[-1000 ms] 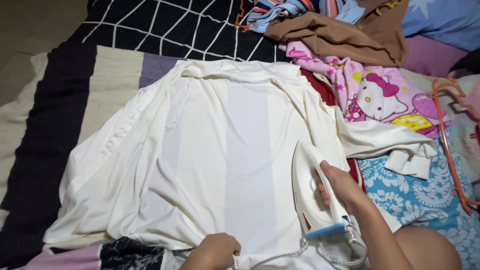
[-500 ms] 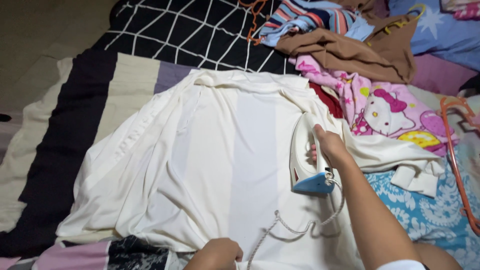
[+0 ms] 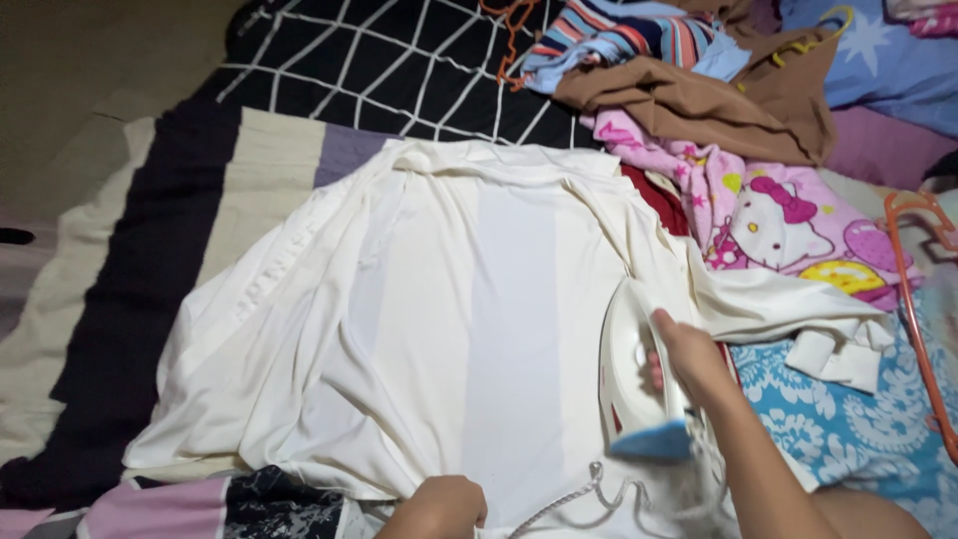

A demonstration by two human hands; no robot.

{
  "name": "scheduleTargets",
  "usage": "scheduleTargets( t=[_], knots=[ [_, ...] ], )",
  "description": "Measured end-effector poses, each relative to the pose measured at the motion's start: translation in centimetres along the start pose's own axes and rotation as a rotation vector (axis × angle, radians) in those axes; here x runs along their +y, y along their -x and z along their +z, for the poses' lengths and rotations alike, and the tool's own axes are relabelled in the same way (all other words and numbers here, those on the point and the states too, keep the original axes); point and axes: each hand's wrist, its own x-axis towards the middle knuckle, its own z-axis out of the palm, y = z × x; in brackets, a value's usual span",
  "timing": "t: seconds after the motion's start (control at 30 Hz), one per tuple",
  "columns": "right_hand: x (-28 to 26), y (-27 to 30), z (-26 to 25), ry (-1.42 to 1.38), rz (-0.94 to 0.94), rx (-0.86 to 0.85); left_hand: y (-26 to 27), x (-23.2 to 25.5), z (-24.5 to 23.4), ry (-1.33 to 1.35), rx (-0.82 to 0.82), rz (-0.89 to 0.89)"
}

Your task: The person irons a white long-sleeved shirt laid out on a bed. They use an electric iron to smooth the fabric, moving it across the front and sleeves while holding the shirt flat with their other hand.

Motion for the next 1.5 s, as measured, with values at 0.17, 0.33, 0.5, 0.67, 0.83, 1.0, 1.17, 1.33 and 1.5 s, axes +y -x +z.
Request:
scheduleTargets(
  t=[0.17,0.33,0.5,0.67,0.83,1.0,1.17,1.33,1.5],
  knots=[
    [-3.5,-3.3,1.9,-0.05,-0.101,0.043,-1.7,-1.4,1.3,-0.021,0.075,0.024],
    [-1.3,-0.9,1.1,-0.044,0.014,0.009,4.3,0.5,0.6,-0.075,0.199,0.136],
    [4.2,4.3,-0.6,-0.029,-0.013,-0.043,10.6,3.2,-1.3,-0.074,0.276,0.126],
    [3.8,2.5,-0.9,0.063,-0.099,0.056,12.9,4.9,-1.2,-0.053,0.362,0.075],
    [0.6,-2.4,0.3,-0.064,-0.132,0.069,13.7,6.3,0.1,-0.169,0.452,-0.058],
    [2.3,0.3,-1.1,0.105,-0.161,-0.032,18.1,5.1,1.4,0.12,0.718,-0.015],
    [5.5,5.0,-2.7,-0.01,-0.013,-0.039,19.6,4.9,0.7,0.234,0.715,-0.031],
    [2.2,2.8,-1.2,0.031,-0.1,0.03,17.6,5.1,0.4,0.15,0.675,-0.054],
    [-1.3,-0.9,1.0,-0.015,-0.11,0.049,15.8,4.5,0.9,0.099,0.589,-0.082]
  ],
)
